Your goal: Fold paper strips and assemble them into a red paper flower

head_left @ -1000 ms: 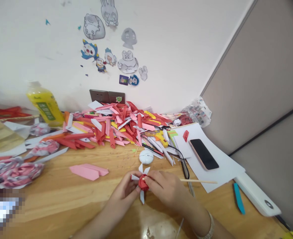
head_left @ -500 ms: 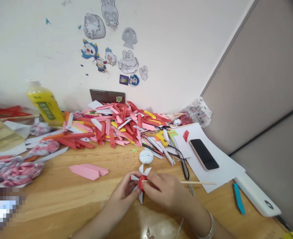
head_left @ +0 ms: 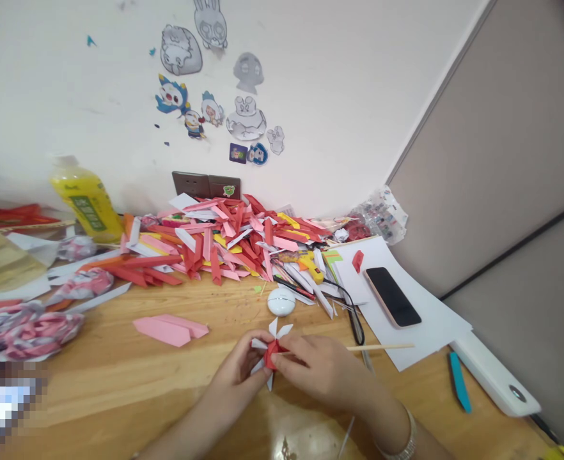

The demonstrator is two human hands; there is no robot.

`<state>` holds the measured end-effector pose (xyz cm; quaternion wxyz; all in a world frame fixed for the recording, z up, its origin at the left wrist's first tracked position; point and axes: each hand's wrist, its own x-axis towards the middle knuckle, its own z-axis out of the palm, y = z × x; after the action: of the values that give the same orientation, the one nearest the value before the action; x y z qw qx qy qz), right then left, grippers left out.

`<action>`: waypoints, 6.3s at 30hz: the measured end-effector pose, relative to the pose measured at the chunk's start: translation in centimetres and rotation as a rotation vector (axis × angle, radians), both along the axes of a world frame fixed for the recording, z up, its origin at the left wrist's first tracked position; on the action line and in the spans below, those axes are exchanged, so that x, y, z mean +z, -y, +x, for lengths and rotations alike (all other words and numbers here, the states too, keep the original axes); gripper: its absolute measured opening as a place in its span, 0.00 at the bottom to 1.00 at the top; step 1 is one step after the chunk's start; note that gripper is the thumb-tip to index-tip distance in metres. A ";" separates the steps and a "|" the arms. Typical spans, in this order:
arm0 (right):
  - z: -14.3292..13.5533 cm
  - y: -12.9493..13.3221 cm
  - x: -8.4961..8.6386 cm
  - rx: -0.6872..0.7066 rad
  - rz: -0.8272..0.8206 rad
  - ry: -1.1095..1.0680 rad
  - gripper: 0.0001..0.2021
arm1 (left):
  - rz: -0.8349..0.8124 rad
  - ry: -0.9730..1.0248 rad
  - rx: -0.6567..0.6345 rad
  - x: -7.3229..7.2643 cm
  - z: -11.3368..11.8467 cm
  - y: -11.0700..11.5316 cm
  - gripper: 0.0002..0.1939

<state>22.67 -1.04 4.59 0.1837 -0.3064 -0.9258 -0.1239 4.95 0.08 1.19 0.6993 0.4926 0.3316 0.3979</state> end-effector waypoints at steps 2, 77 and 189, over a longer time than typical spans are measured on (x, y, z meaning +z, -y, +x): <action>0.0 0.0 -0.1 -0.009 -0.038 -0.019 0.09 | -0.001 0.000 -0.004 0.1 0.0 0.0 0.18; -0.6 -0.1 0.1 -0.124 0.049 -0.273 0.12 | 0.063 -0.001 0.019 -0.3 -0.2 -0.1 0.16; -0.9 0.5 -0.2 -0.150 0.043 -0.217 0.14 | 0.066 -0.001 0.030 -0.5 -0.1 0.1 0.14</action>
<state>21.75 -1.55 4.43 0.2795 -0.3826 -0.8720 -0.1230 4.82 0.01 0.69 0.6764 0.5107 0.3261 0.4188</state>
